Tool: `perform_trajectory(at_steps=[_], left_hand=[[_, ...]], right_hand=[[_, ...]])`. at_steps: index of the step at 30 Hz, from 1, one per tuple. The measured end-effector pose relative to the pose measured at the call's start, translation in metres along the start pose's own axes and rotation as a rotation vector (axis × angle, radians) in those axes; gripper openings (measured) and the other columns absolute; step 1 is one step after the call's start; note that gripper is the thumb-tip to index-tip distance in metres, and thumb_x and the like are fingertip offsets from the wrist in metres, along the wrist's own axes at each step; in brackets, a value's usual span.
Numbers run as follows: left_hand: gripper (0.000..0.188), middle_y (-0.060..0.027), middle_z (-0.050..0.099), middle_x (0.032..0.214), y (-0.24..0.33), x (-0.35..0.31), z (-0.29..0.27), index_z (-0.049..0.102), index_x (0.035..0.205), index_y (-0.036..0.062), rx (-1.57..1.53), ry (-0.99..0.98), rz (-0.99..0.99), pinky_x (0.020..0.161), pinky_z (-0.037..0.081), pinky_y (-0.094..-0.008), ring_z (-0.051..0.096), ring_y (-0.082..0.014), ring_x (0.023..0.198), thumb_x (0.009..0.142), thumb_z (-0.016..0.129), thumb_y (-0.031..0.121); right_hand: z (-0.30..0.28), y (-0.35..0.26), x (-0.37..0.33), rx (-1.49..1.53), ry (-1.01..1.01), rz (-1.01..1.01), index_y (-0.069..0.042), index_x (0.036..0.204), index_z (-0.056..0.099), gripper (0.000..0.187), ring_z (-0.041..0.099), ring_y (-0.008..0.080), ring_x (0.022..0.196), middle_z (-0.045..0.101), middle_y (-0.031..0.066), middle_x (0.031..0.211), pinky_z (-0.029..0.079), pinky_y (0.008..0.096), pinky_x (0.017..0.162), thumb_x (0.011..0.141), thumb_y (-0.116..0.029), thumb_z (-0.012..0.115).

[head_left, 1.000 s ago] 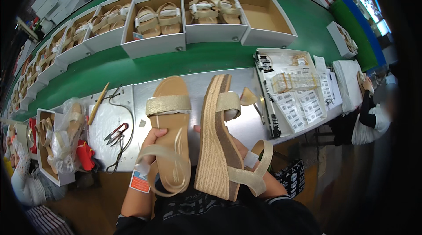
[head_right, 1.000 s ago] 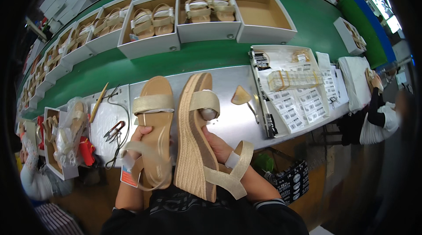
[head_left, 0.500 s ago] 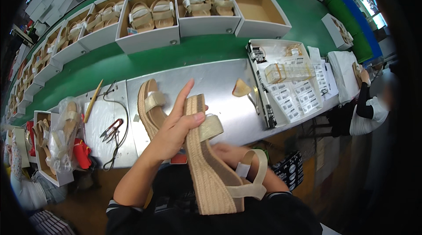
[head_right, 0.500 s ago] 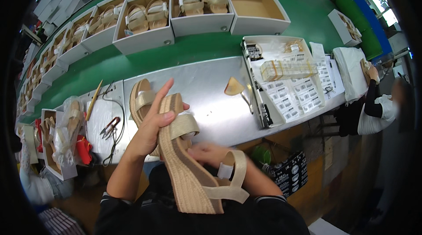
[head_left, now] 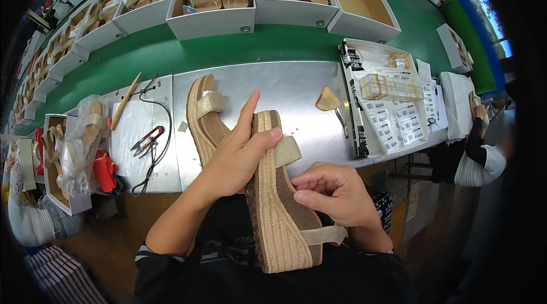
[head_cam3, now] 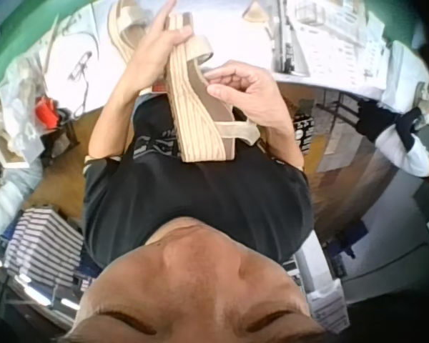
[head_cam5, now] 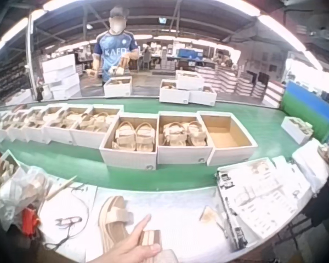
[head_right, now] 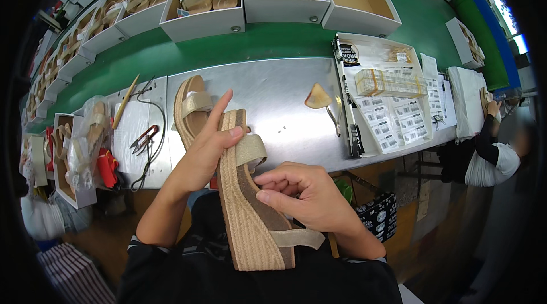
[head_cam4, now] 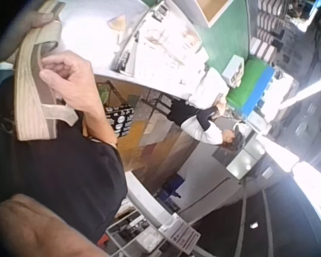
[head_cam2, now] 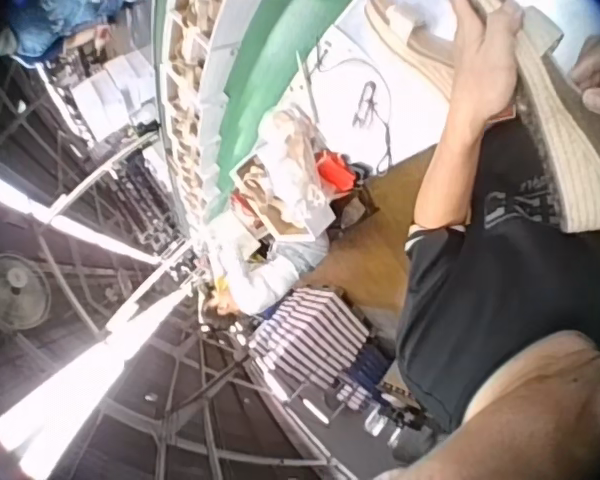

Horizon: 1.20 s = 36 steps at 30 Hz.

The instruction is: The person repeatedly picks up pairs of beige wedge sandals from white boxes on a green conveyor belt, turns them over to inspect the soles and straps, and places them back into the boxes. The process is repeated for multiple pairs along the assembly line.

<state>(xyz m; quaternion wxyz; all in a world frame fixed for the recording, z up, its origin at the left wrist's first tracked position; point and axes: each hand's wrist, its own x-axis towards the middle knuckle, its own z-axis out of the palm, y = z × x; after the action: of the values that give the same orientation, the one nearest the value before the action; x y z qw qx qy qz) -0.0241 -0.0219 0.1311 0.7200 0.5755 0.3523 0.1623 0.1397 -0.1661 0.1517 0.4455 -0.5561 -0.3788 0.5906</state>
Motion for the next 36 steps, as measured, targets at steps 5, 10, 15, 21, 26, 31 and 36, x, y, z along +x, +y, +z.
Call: perform_trajectory(at_steps=[5,10,15,21,26,31,36], left_hand=[[0.086,-0.0267,0.056,0.118,-0.009,0.002,0.002,0.009,0.150,-0.0088,0.143,0.040,0.040,0.102,0.037,-0.0321,0.054,-0.0292,0.114,0.093,0.051,0.038],[0.086,-0.0251,0.057,0.115,-0.005,0.002,0.001,0.008,0.151,-0.0070,0.131,0.019,0.002,0.100,0.037,-0.0315,0.056,-0.0279,0.110,0.093,0.051,0.038],[0.086,-0.0201,0.058,0.112,-0.006,0.001,0.002,0.006,0.152,-0.0045,0.116,-0.005,-0.028,0.097,0.039,-0.0304,0.056,-0.0243,0.106,0.093,0.051,0.037],[0.085,-0.0227,0.055,0.121,-0.008,0.000,-0.007,0.007,0.152,-0.0050,0.050,0.007,-0.104,0.101,0.038,-0.0303,0.054,-0.0258,0.113,0.093,0.051,0.038],[0.088,-0.0302,0.048,0.133,-0.004,0.005,-0.006,0.007,0.152,-0.0053,0.086,-0.002,-0.062,0.107,0.033,-0.0326,0.048,-0.0314,0.126,0.092,0.051,0.041],[0.091,-0.0347,0.044,0.136,-0.003,0.006,-0.014,0.006,0.151,-0.0072,0.175,0.015,-0.069,0.109,0.031,-0.0338,0.045,-0.0367,0.130,0.092,0.050,0.045],[0.092,-0.0387,0.042,0.136,-0.001,0.004,-0.012,0.006,0.149,-0.0113,0.254,0.006,-0.029,0.111,0.029,-0.0350,0.042,-0.0404,0.132,0.092,0.049,0.046]], right_hand=[[0.014,-0.012,0.005,-0.256,0.122,-0.032,0.002,0.090,0.068,0.017,0.057,0.0049,0.062,0.065,0.0020,0.070,0.046,0.0223,0.056,0.091,-0.015,0.068],[-0.004,-0.013,0.032,-0.440,0.340,-0.056,0.001,0.078,0.064,0.030,0.053,0.0090,0.052,0.056,0.0058,0.056,0.040,0.0278,0.050,0.094,-0.024,0.062],[-0.090,0.073,0.098,-1.201,0.736,-0.431,-0.001,0.114,0.060,0.030,0.062,0.0331,0.093,0.063,0.0174,0.104,0.049,0.0418,0.078,0.091,-0.020,0.063],[-0.093,0.089,0.102,-1.169,0.612,-0.144,-0.003,0.124,0.055,0.049,0.053,0.0355,0.114,0.054,0.0194,0.124,0.043,0.0429,0.096,0.080,-0.017,0.072],[-0.091,0.097,0.088,-0.965,0.684,-0.258,-0.004,0.119,0.056,0.046,0.061,0.0337,0.100,0.062,0.0195,0.109,0.048,0.0393,0.088,0.081,-0.021,0.073],[-0.035,0.027,0.037,-0.610,0.534,-0.328,0.001,0.112,0.057,0.031,0.067,0.0227,0.086,0.070,0.0156,0.093,0.051,0.0327,0.079,0.087,-0.015,0.068],[-0.004,-0.002,-0.011,-0.527,0.238,-0.562,0.001,0.102,0.061,0.025,0.068,0.0202,0.065,0.071,0.0138,0.082,0.054,0.0294,0.059,0.080,-0.002,0.072]])
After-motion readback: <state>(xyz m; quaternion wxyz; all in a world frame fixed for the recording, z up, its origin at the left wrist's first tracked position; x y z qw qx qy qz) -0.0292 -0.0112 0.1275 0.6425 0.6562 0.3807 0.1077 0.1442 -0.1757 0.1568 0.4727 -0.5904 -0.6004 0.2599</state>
